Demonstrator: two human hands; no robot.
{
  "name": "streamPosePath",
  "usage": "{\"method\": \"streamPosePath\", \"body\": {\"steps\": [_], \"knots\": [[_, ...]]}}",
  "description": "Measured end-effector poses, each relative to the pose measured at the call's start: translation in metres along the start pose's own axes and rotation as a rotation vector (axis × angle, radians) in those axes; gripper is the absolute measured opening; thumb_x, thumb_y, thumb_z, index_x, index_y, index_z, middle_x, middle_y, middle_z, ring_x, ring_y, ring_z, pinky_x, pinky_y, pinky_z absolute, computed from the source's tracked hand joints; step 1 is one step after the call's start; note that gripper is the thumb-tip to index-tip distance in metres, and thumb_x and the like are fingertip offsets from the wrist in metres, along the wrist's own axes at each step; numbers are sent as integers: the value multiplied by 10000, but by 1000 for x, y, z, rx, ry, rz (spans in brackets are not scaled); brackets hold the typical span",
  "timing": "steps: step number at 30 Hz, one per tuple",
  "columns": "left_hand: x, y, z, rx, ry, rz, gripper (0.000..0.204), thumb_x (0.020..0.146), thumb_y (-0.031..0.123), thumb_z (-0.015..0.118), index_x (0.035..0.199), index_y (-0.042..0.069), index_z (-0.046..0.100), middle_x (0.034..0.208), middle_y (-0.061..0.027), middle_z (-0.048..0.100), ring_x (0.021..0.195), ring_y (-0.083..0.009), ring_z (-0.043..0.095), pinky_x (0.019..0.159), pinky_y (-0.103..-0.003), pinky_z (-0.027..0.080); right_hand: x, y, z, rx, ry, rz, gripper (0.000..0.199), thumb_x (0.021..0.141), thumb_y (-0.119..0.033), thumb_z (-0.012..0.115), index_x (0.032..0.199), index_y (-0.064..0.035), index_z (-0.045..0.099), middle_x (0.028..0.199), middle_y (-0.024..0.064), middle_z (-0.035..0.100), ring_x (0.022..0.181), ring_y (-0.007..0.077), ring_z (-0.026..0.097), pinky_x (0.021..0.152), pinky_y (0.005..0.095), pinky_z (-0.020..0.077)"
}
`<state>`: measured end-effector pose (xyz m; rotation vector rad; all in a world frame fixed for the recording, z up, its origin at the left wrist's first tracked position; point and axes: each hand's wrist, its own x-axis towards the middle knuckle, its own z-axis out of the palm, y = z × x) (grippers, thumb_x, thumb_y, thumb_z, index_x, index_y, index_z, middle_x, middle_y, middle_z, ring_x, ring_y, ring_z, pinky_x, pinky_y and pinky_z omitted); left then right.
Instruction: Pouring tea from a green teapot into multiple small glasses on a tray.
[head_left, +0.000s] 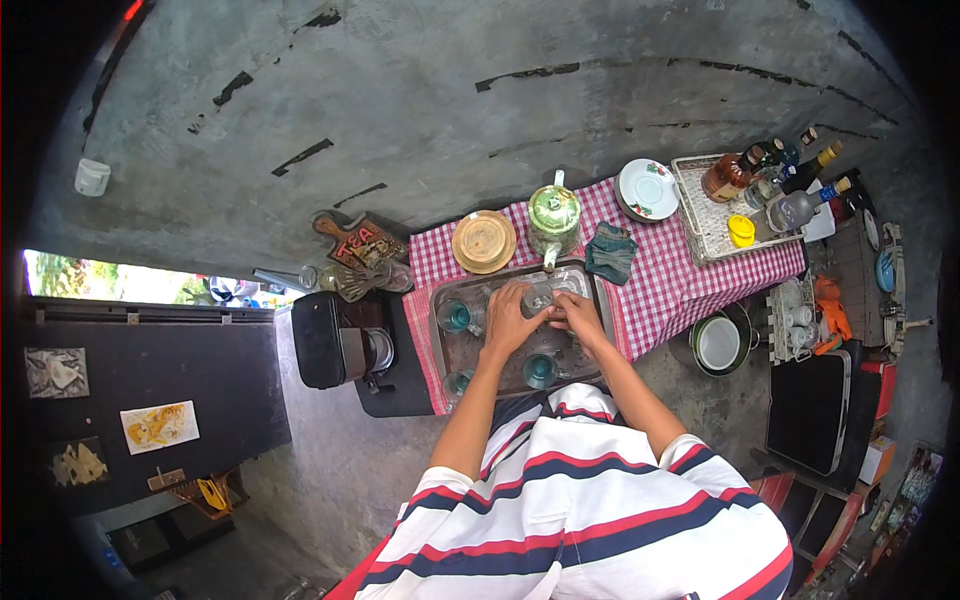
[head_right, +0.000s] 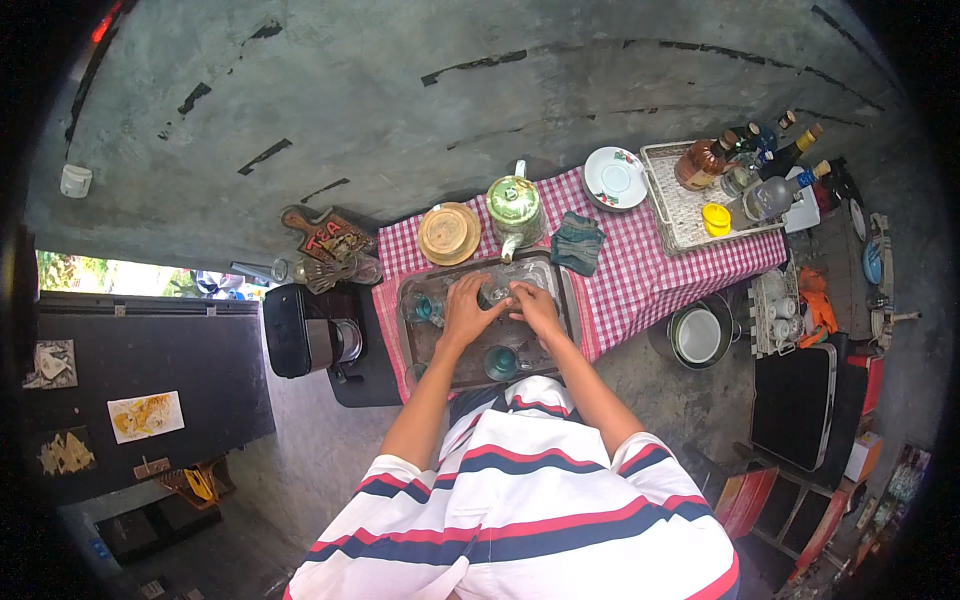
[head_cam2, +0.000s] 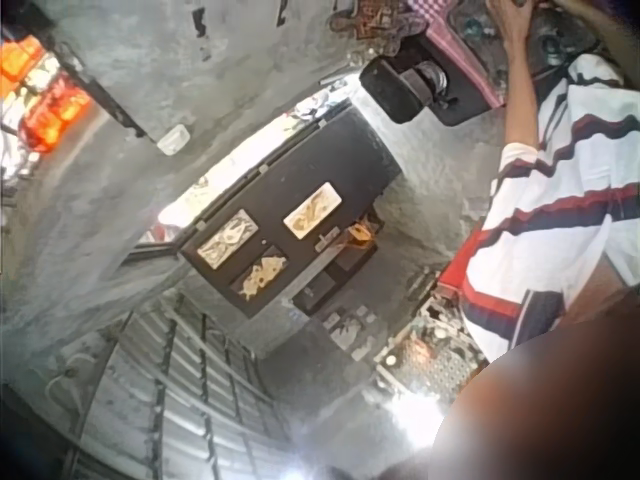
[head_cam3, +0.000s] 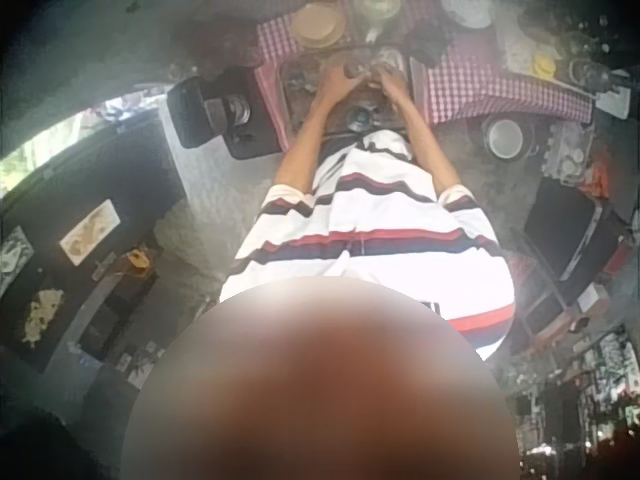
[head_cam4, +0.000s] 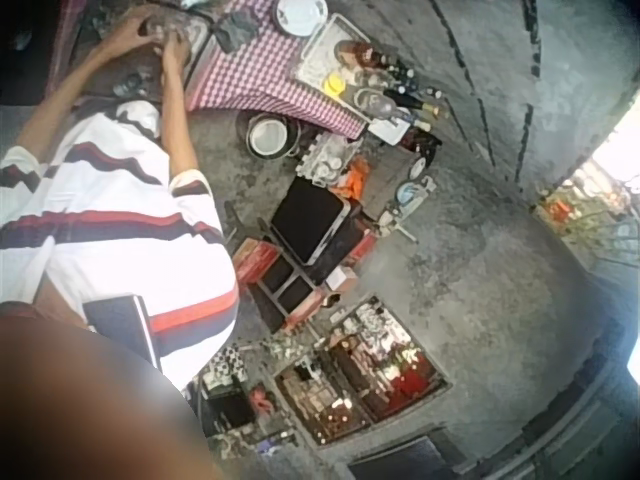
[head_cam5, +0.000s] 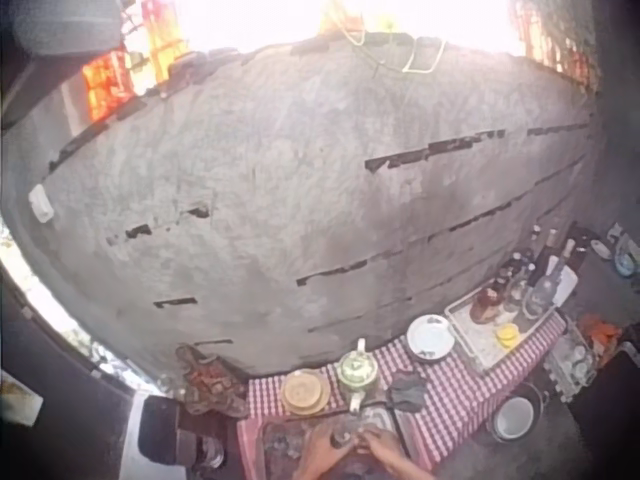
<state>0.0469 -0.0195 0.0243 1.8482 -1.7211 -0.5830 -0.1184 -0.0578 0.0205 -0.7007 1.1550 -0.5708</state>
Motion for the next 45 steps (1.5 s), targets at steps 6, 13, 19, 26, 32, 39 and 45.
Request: {"method": "streamPosePath", "body": {"steps": [6, 13, 19, 26, 32, 39, 45], "knots": [[8, -14, 14, 85, 112, 64, 638, 775, 481, 754, 1168, -7, 627, 1212, -181, 624, 1218, -314, 532, 1127, -474, 300, 6, -12, -12, -104, 117, -36, 375, 994, -284, 525, 1241, -16, 614, 1172, 111, 650, 955, 170, 665, 737, 279, 559], [12, -13, 18, 71, 87, 39, 619, 764, 464, 769, 1135, -7, 617, 1126, -150, 642, 1100, -298, 567, 1047, -442, 339, 55, -52, -37, -238, 387, -331, 305, 990, -281, 526, 1126, -47, 667, 1088, 83, 707, 944, 165, 670, 722, 288, 509], [9, -20, 21, 130, 58, 22, 655, 775, 497, 752, 1172, -6, 613, 1164, -147, 633, 1112, -286, 544, 1043, -431, 327, 101, -110, -5, -480, 505, -568, 415, 944, -336, 575, 1126, 26, 663, 1077, 204, 695, 1003, 296, 666, 877, 376, 492], [7, -22, 26, 164, 41, 63, 661, 799, 491, 725, 1187, -26, 587, 1185, -143, 619, 1168, -297, 500, 1042, -432, 321, 160, -126, 3, -735, 441, -416, 542, 917, -459, 587, 1114, 39, 670, 1075, 232, 693, 1042, 336, 656, 919, 383, 472], [11, -21, 26, 174, 31, 67, 676, 799, 491, 724, 1209, -27, 582, 1214, -147, 612, 1162, -311, 499, 1040, -433, 322, 184, -124, -9, -408, 230, -368, 489, 908, -434, 639, 1034, 35, 690, 921, 124, 707, 868, 199, 645, 800, 318, 477], [8, -21, 22, 170, 12, 60, 665, 810, 484, 717, 1225, -16, 576, 1226, -146, 604, 1170, -302, 499, 1050, -435, 314, 190, -117, -5, -278, 197, -275, 546, 881, -386, 692, 1168, 74, 633, 1049, 160, 709, 948, 210, 670, 862, 312, 493], [7, -22, 22, 146, -41, -38, 672, 810, 491, 716, 1249, 3, 570, 1218, -153, 597, 1163, -326, 465, 1034, -436, 344, 184, -111, 3, -319, 345, -366, 469, 887, -394, 689, 1054, 45, 688, 941, 110, 712, 851, 171, 651, 787, 301, 484]]}}
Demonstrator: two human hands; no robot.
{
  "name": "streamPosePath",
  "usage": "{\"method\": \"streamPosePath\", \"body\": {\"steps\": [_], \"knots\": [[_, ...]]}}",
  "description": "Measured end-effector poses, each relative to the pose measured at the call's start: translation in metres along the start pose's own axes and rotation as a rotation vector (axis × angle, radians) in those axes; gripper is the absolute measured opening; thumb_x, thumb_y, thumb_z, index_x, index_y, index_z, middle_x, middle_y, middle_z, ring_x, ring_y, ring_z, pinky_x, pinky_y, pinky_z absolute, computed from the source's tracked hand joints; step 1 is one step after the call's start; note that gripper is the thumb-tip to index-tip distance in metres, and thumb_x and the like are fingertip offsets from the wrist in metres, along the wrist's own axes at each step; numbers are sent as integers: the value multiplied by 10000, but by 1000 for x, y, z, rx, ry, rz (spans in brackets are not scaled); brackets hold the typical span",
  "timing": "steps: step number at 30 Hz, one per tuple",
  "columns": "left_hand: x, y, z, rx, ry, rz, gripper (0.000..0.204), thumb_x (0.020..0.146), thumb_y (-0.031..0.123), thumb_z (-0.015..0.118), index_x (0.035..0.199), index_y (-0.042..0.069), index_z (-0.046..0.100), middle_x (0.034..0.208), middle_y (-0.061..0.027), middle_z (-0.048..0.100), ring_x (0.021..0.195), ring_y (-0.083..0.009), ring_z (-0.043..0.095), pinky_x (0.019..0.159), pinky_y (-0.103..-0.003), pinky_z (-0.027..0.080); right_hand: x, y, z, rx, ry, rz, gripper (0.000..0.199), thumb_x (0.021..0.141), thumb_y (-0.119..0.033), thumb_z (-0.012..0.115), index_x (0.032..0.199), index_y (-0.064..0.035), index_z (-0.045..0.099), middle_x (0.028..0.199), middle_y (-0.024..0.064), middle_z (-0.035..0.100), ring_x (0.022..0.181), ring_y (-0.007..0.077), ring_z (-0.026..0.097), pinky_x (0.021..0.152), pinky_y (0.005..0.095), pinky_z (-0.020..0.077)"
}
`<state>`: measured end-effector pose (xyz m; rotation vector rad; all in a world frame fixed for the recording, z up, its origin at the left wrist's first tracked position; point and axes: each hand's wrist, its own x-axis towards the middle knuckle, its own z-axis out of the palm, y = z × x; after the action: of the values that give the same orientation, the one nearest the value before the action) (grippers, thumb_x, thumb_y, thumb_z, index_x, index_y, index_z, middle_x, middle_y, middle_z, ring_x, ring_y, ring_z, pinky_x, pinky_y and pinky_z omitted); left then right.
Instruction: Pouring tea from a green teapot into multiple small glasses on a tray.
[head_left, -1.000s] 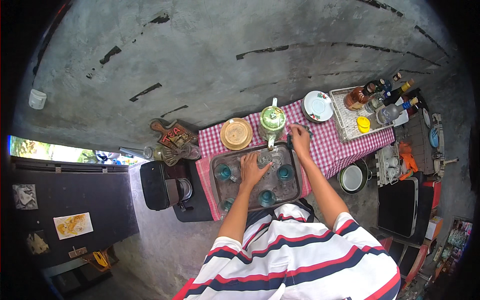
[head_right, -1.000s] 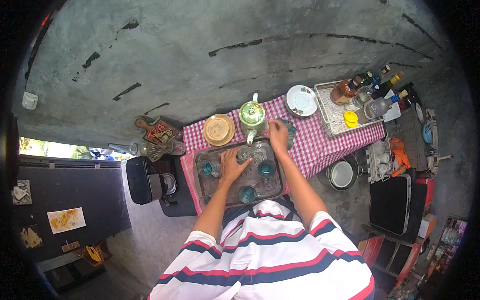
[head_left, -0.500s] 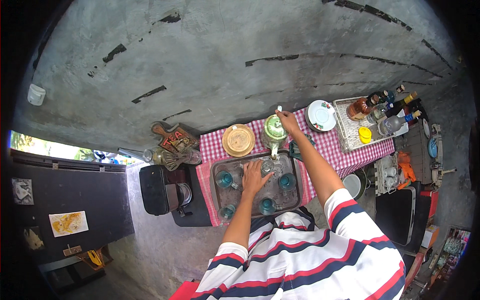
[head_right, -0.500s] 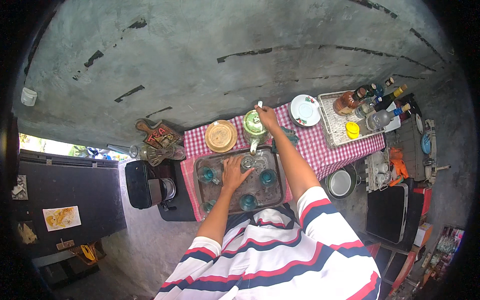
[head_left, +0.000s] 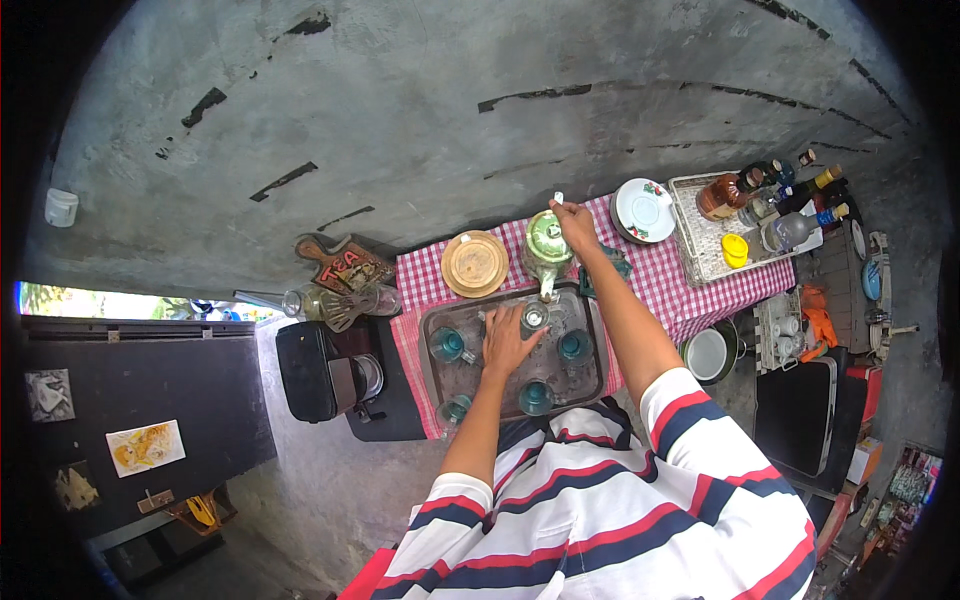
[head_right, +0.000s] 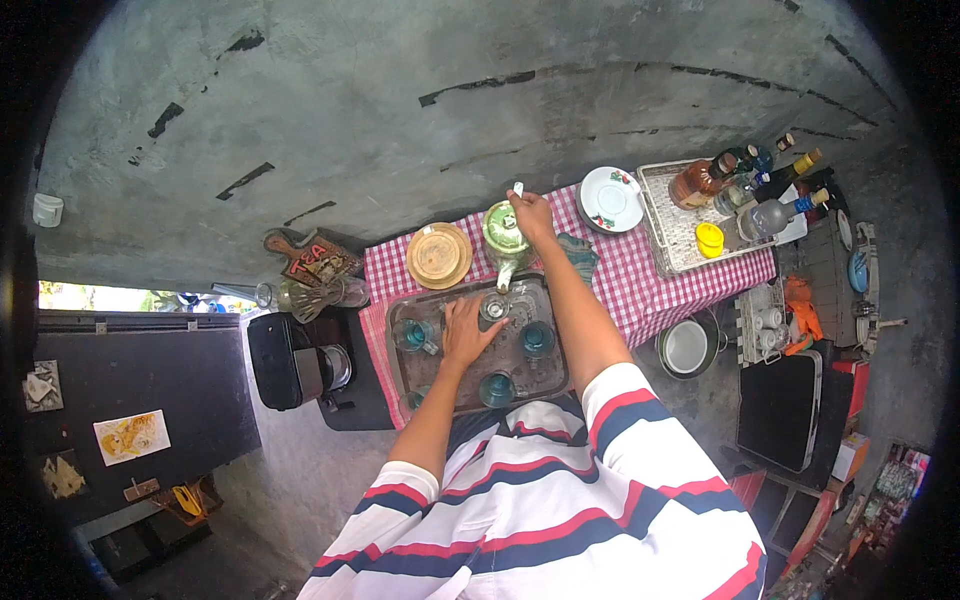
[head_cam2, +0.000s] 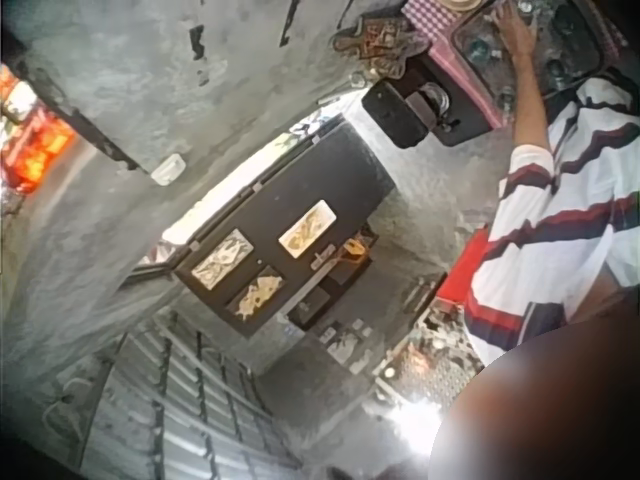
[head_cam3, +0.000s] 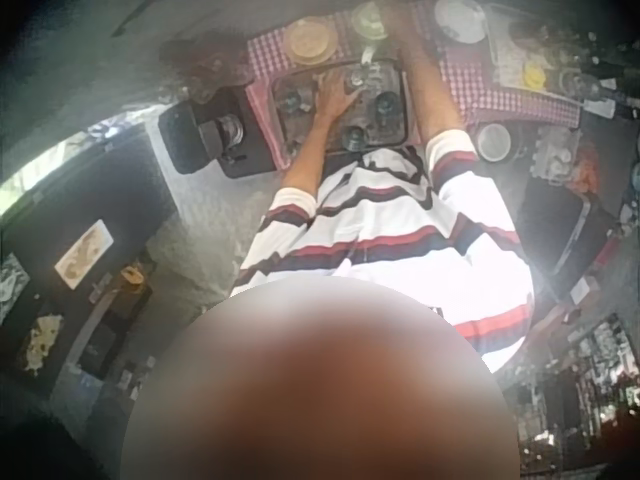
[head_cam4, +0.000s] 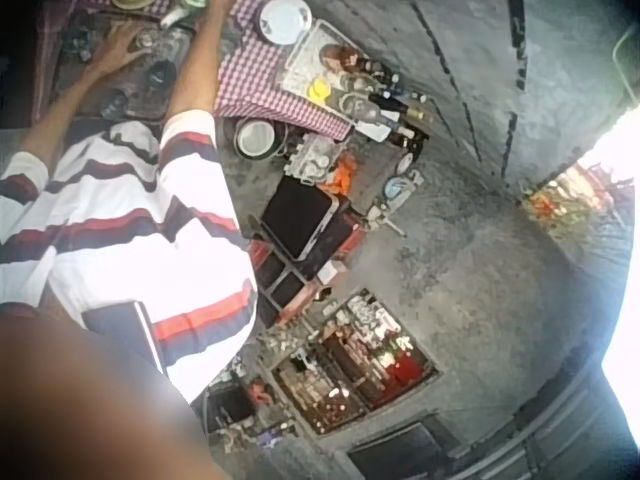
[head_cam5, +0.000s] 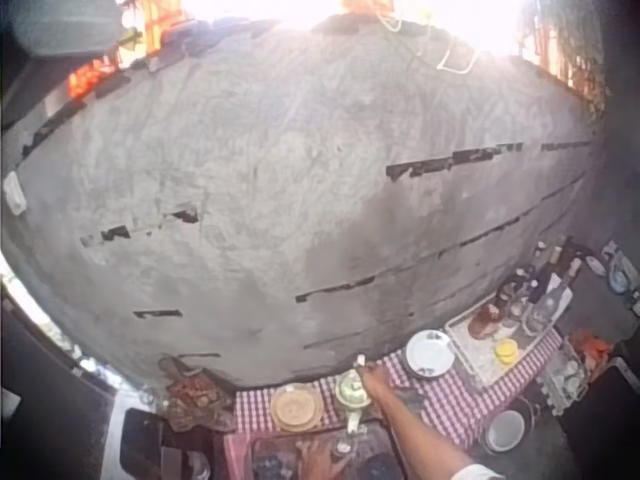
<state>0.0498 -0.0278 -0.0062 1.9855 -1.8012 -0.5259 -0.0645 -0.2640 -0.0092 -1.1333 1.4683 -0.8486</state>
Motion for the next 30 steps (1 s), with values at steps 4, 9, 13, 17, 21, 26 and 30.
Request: {"method": "streamPosePath", "body": {"steps": [4, 9, 13, 17, 21, 26, 30], "knots": [[2, 0, 2, -3, 21, 33, 678, 803, 496, 723, 1250, 10, 570, 1185, -153, 594, 1124, -340, 460, 1012, -437, 368, -5, -8, -5, 10, 15, -10, 489, 871, -411, 701, 1025, 53, 695, 914, 115, 722, 829, 174, 660, 781, 305, 488], [2, 5, -2, -12, 31, 12, 676, 790, 498, 733, 1234, 12, 575, 1125, -145, 582, 1077, -348, 460, 977, -443, 392, -17, -18, -7, -43, 39, -15, 504, 867, -413, 702, 1049, 57, 697, 947, 135, 732, 861, 182, 678, 793, 302, 493], [0, 5, -4, 10, -6, -12, 667, 783, 495, 740, 1225, 22, 578, 1118, -142, 576, 1085, -347, 456, 968, -439, 399, -26, -23, -3, -48, 30, -47, 547, 862, -386, 709, 1126, 90, 658, 991, 183, 725, 908, 219, 696, 819, 318, 514], [0, 5, -5, 3, 32, 19, 654, 775, 486, 747, 1211, 27, 580, 1095, -141, 575, 1068, -343, 455, 951, -441, 404, -27, -18, 0, -64, 37, -70, 541, 861, -393, 715, 1121, 79, 668, 971, 163, 729, 892, 191, 687, 800, 303, 508], [2, 6, -5, -15, 58, 71, 643, 767, 480, 752, 1191, 27, 585, 1072, -138, 576, 1050, -336, 456, 944, -445, 400, -22, -1, 3, -21, 44, -149, 529, 864, -383, 714, 1121, 77, 668, 972, 173, 726, 882, 192, 685, 790, 306, 510], [1, 7, -6, -8, 23, 44, 652, 760, 486, 756, 1196, 29, 592, 1089, -140, 578, 1077, -344, 454, 955, -449, 398, -30, 0, 5, -84, 41, -191, 539, 859, -391, 715, 1102, 88, 668, 971, 191, 723, 888, 207, 690, 793, 322, 512], [1, 2, -5, -10, -3, 62, 663, 759, 491, 756, 1196, 20, 597, 1097, -145, 588, 1084, -341, 468, 973, -456, 385, -46, -12, 5, -97, 45, -166, 536, 847, -410, 705, 1109, 57, 678, 1016, 246, 704, 978, 339, 688, 859, 408, 510]]}}
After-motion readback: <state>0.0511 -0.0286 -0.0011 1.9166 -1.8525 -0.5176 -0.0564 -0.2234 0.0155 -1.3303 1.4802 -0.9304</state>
